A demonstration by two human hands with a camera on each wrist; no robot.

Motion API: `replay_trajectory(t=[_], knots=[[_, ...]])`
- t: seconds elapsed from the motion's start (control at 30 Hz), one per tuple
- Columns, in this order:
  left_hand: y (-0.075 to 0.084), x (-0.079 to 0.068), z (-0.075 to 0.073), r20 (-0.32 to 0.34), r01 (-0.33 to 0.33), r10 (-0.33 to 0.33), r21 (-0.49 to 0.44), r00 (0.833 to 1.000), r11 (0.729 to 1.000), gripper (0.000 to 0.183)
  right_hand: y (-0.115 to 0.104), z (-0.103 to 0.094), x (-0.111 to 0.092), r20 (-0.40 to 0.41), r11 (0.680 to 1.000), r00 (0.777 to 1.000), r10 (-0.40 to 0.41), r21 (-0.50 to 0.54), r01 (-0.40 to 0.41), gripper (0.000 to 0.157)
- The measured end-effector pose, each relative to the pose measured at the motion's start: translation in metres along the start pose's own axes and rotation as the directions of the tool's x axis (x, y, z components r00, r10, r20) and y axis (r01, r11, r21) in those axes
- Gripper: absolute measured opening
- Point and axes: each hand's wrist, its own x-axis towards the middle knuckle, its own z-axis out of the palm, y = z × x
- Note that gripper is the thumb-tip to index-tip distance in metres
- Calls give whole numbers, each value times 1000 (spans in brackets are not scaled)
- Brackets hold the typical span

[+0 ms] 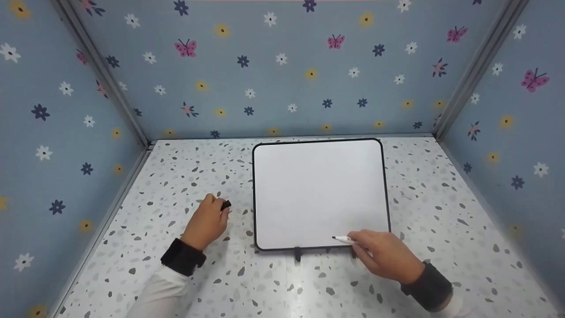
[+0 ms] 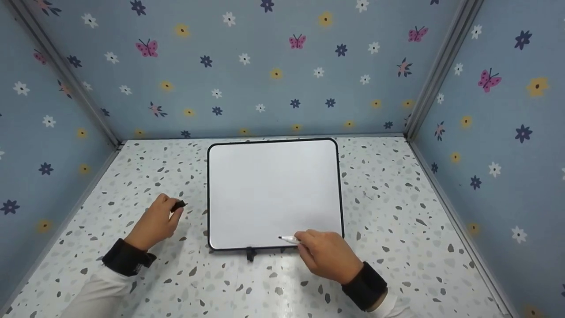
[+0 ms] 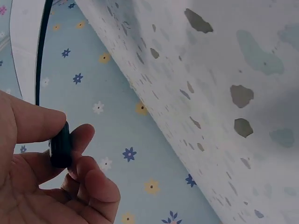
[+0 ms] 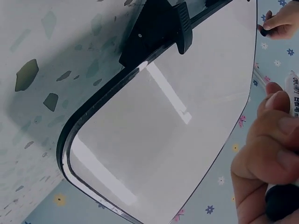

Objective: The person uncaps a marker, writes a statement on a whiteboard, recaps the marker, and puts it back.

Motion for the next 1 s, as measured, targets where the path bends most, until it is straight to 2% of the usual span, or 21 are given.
replay_trajectory(t=[0.17, 0.27, 0.43, 0.5, 0.73, 1.0], knots=[[-12, 3, 7, 61, 37, -37, 0, 997, 999, 26, -2, 2, 0, -3, 1000, 1000, 18, 17, -18, 24], [-16, 4, 13, 87, 83, -84, 12, 993, 996, 27, -4, 3, 1, -14, 1000, 1000, 8, 26, -8, 26], [-18, 4, 20, 95, 143, -145, 18, 985, 989, 15, -6, 2, 3, -10, 999, 1000, -1, 49, 1, 28], [-18, 5, 22, 96, 150, -151, 20, 984, 988, 10, -6, 2, 3, -6, 999, 1000, 2, 54, -1, 29], [-19, 5, 25, 113, 169, -175, 59, 978, 984, 13, -6, 4, 2, -19, 998, 1000, -12, 65, 13, 34], [-17, 4, 21, 119, 198, -203, 57, 972, 979, 11, -7, 5, 4, -5, 992, 1000, -1, 126, 1, 34]])
